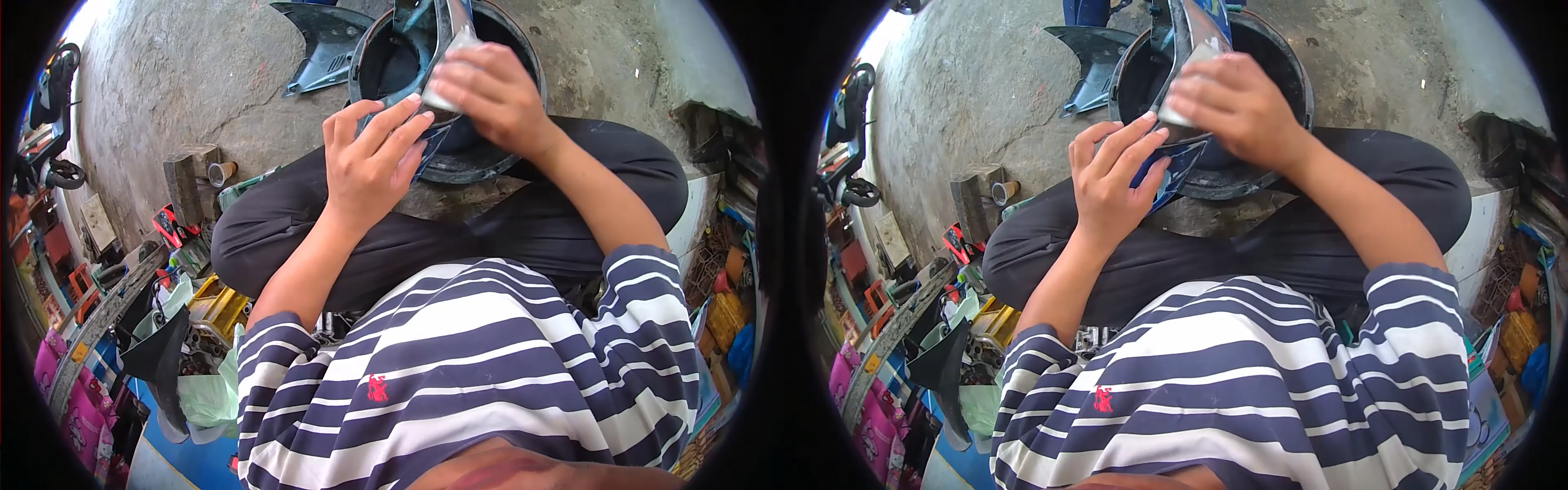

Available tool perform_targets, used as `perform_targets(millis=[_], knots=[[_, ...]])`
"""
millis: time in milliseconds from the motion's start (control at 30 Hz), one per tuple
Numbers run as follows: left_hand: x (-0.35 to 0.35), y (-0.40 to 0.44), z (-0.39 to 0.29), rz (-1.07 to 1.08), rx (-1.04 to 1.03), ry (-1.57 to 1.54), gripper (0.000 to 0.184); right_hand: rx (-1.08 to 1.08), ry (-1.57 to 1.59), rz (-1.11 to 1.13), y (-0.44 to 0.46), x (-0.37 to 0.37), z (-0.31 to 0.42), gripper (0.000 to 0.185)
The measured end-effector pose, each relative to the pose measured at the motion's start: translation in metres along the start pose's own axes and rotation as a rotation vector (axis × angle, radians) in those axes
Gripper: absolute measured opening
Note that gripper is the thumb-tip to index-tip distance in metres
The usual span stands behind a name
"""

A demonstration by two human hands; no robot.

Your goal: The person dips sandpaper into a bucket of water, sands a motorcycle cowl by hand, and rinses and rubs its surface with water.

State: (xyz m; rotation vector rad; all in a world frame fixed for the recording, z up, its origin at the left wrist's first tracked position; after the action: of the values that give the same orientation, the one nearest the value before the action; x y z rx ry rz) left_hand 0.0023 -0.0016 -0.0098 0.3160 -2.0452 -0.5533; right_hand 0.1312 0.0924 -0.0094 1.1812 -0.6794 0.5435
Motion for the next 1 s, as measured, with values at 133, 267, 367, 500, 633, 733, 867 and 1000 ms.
perform_targets(millis=[133, 267, 367, 500, 633, 733, 867, 1000], knots=[[0.0, 0.001, 0.0, 0.003, -0.006, -0.005, 0.045, -0.018, -0.043, -0.014, 0.0, 0.002, -0.025, 0.033], [0.001, 0.0, 0.0, -0.003, -0.003, 0.004, 0.045, 0.032, 0.002, 0.021, -0.005, -0.003, 0.003, 0.035], [0.001, 0.003, -0.001, 0.002, -0.009, 0.009, 0.046, 0.026, -0.05, -0.019, -0.004, 0.001, -0.018, 0.032], [0.0, -0.001, 0.001, 0.01, -0.002, 0.008, 0.046, 0.013, 0.0, 0.008, -0.001, 0.0, 0.0, 0.033], [0.002, 0.001, 0.002, 0.002, -0.003, 0.008, 0.045, 0.001, -0.067, -0.033, 0.001, 0.003, -0.021, 0.033], [0.002, 0.001, 0.0, -0.003, 0.002, 0.004, 0.044, -0.013, -0.047, -0.019, 0.002, 0.003, -0.014, 0.034], [0.002, 0.002, 0.002, -0.01, 0.006, 0.001, 0.044, -0.008, -0.024, -0.022, 0.004, 0.002, -0.012, 0.032], [0.001, -0.001, 0.0, 0.003, -0.006, 0.008, 0.043, -0.009, -0.013, -0.005, 0.004, 0.001, -0.004, 0.035]])
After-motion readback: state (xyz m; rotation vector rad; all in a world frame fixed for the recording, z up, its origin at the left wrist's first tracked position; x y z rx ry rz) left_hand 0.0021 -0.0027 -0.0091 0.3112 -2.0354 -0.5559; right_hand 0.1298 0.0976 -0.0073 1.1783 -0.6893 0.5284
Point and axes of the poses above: each hand's wrist, its own y-axis towards the middle knuckle, its own x-axis out of the back of the hand, z = x × y, the point moved 10 cm from there along y, towards the middle knuckle, and after that the axes turned 6 degrees about -z, right-handed, at the moved point
